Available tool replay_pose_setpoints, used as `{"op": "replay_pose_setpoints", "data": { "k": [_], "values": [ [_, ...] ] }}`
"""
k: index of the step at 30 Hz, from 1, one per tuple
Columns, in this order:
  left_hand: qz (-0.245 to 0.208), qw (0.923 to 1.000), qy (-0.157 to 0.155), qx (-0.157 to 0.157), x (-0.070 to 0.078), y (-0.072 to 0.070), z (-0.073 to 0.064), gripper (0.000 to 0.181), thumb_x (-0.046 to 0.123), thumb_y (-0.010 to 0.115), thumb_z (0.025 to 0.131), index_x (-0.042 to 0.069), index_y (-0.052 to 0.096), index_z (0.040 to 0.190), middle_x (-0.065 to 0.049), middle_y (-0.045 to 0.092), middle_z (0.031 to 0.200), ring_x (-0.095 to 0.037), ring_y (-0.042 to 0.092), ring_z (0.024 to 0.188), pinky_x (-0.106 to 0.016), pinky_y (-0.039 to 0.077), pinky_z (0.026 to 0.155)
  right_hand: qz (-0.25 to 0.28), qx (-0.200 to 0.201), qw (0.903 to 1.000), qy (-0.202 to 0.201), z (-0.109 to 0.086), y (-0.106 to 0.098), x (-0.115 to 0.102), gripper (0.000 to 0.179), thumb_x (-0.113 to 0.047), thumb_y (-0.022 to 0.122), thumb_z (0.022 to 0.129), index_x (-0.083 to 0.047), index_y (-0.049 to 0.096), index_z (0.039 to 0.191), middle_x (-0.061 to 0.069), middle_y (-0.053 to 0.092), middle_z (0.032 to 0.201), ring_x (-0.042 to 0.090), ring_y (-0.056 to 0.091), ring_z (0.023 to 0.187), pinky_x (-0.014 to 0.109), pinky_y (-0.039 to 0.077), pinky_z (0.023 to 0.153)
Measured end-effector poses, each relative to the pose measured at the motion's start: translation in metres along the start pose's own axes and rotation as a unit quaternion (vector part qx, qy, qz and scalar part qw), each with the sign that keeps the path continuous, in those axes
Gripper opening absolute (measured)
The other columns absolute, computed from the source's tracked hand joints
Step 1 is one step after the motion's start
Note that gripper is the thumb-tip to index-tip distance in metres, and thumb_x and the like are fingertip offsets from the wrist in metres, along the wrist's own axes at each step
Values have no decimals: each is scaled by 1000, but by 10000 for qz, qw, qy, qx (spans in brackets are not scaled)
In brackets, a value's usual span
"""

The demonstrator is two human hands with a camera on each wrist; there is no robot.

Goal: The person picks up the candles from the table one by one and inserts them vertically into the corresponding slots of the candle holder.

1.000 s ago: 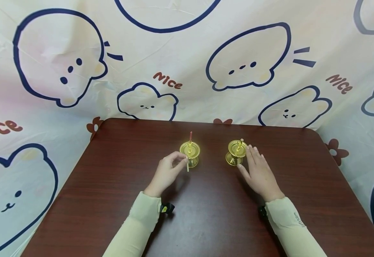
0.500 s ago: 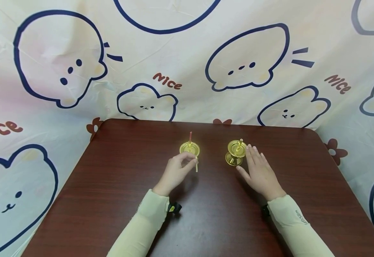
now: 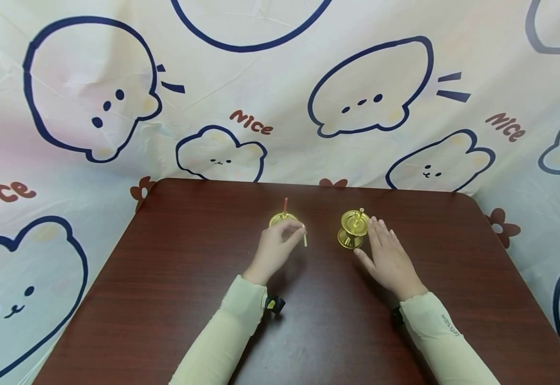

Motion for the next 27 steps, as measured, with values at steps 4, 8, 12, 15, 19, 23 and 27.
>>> {"op": "replay_pose_setpoints", "data": {
  "k": [4,8,12,15,19,23,27],
  "values": [
    [-66,9999,-140,-22,0,3,2,19,22,69,98,7,72,110,-3,71,105,-23,64,104,-47,54,94,-2,29,10000,5,1,1,-1,79,-41,56,103,9,23,156,28,25,162,44,21,151,59,20,119],
    [-137,9997,-206,-40,0,5,4,18,21,68,99,8,72,110,-4,72,105,-23,65,103,-47,54,94,30,-5,10000,12,1,0,-3,79,-40,55,104,9,23,156,28,23,162,44,20,151,59,19,119],
    [-269,9994,-220,-48,-1,7,6,17,19,67,99,7,72,110,-3,72,103,-22,65,102,-48,53,95,3,-18,10000,27,2,0,-3,79,-42,53,105,8,21,156,28,22,163,43,19,151,59,20,119],
    [-321,9991,-280,-51,-1,9,7,18,19,67,100,5,71,110,-2,72,102,-21,66,100,-47,53,94,12,0,10000,24,3,1,-2,78,-41,53,105,8,22,156,27,22,163,43,19,151,59,20,119],
    [-271,9993,-258,-53,0,11,9,20,21,67,100,5,71,111,-2,72,102,-20,66,99,-46,53,94,47,17,10000,44,3,1,-2,78,-39,55,104,8,22,156,27,22,163,43,20,151,58,19,120],
    [-210,9997,-104,-10,3,13,13,16,19,67,100,6,71,109,-4,73,102,-21,67,98,-46,54,92,63,41,9999,71,2,1,-2,79,-39,57,103,8,22,156,27,23,163,43,20,151,57,18,120],
    [-255,9996,-80,-18,6,17,18,15,18,67,99,6,71,108,-5,73,102,-21,67,98,-44,54,92,68,28,10000,67,1,0,-2,79,-39,56,103,9,22,156,28,23,162,44,19,151,57,18,120]
  ]
}}
Point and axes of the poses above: each hand's wrist, its own z-axis towards the middle knuckle, its own y-axis out of the palm, x = y × z, the point moved 1 cm from there along z, towards the middle knuckle
